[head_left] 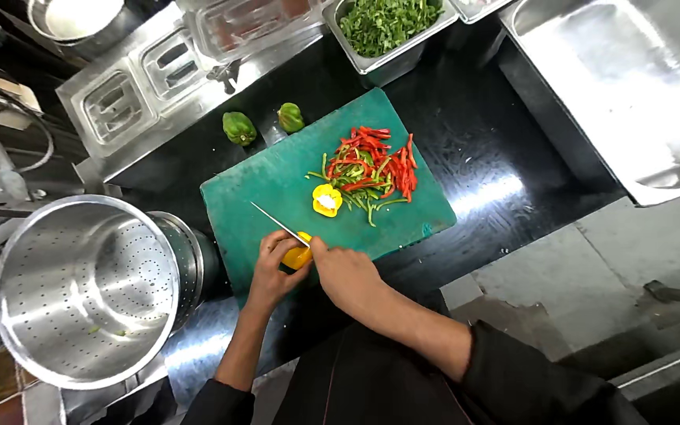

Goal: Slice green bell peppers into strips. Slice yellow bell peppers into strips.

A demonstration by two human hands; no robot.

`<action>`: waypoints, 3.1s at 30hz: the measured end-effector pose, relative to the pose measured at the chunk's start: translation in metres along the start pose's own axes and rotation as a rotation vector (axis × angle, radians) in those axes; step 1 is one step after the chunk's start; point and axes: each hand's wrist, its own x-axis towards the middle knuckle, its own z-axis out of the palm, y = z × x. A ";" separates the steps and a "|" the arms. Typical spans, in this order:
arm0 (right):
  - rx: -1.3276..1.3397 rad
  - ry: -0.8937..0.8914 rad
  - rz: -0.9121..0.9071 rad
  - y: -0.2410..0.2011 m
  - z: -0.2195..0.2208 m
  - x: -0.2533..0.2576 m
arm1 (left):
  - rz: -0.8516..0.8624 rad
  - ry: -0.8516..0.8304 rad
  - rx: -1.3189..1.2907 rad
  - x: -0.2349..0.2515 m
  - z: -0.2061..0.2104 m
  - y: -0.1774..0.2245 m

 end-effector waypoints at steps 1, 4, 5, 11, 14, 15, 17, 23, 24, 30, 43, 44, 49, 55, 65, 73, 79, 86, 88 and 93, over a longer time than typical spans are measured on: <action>-0.008 0.021 -0.014 -0.001 0.001 0.003 | 0.004 0.003 -0.002 0.000 0.000 0.000; -0.008 -0.092 0.056 0.001 -0.006 -0.010 | -0.017 0.023 -0.002 0.000 -0.001 -0.001; -0.017 -0.164 0.105 0.004 -0.010 -0.021 | -0.034 0.026 -0.006 0.000 0.000 0.000; -0.115 -0.366 0.224 0.018 -0.023 -0.063 | -0.057 0.012 -0.033 -0.001 0.001 0.003; -0.054 -0.341 0.185 0.014 -0.014 -0.034 | -0.070 -0.017 -0.046 0.000 0.001 0.006; -0.035 -0.295 0.166 0.012 -0.010 -0.022 | -0.070 -0.023 -0.048 0.000 0.000 0.006; -0.014 -0.171 0.104 0.009 0.001 0.000 | -0.064 -0.029 -0.047 0.001 0.000 0.005; -0.040 -0.176 0.103 0.012 0.007 0.012 | -0.060 -0.027 -0.064 0.001 -0.004 -0.002; -0.050 -0.216 0.124 0.015 0.006 0.005 | -0.063 -0.021 -0.078 -0.001 -0.004 -0.004; -0.126 -0.332 0.230 0.048 -0.011 -0.035 | -0.026 0.048 -0.149 -0.015 -0.003 -0.014; 0.002 -0.353 0.157 0.062 -0.004 -0.041 | -0.171 0.164 -0.433 -0.046 -0.013 -0.017; 0.006 -0.354 0.156 0.061 -0.004 -0.041 | -0.185 0.208 -0.473 -0.041 -0.011 -0.013; -0.026 -0.329 0.179 0.056 -0.008 -0.044 | -0.248 0.248 -0.471 -0.011 0.000 -0.007; 0.033 -0.220 0.165 0.061 -0.014 -0.063 | -0.585 0.172 -0.407 0.014 -0.017 0.011; -0.064 -0.121 0.095 0.057 -0.009 -0.094 | -0.026 0.248 -0.166 -0.016 0.003 -0.005; -0.237 -0.204 0.197 0.054 -0.025 -0.132 | -0.024 0.247 -0.180 -0.031 0.022 0.003; -0.368 -0.200 0.223 0.043 -0.029 -0.128 | -0.007 0.241 -0.177 -0.032 0.023 0.002; -0.410 -0.236 0.270 0.030 -0.029 -0.124 | 0.018 0.252 -0.193 -0.031 0.027 0.000; -0.407 -0.234 0.270 0.029 -0.029 -0.128 | 0.014 0.258 -0.190 -0.031 0.028 0.003; -0.356 -0.264 0.317 0.023 -0.032 -0.136 | -0.007 0.281 -0.141 -0.033 0.035 0.012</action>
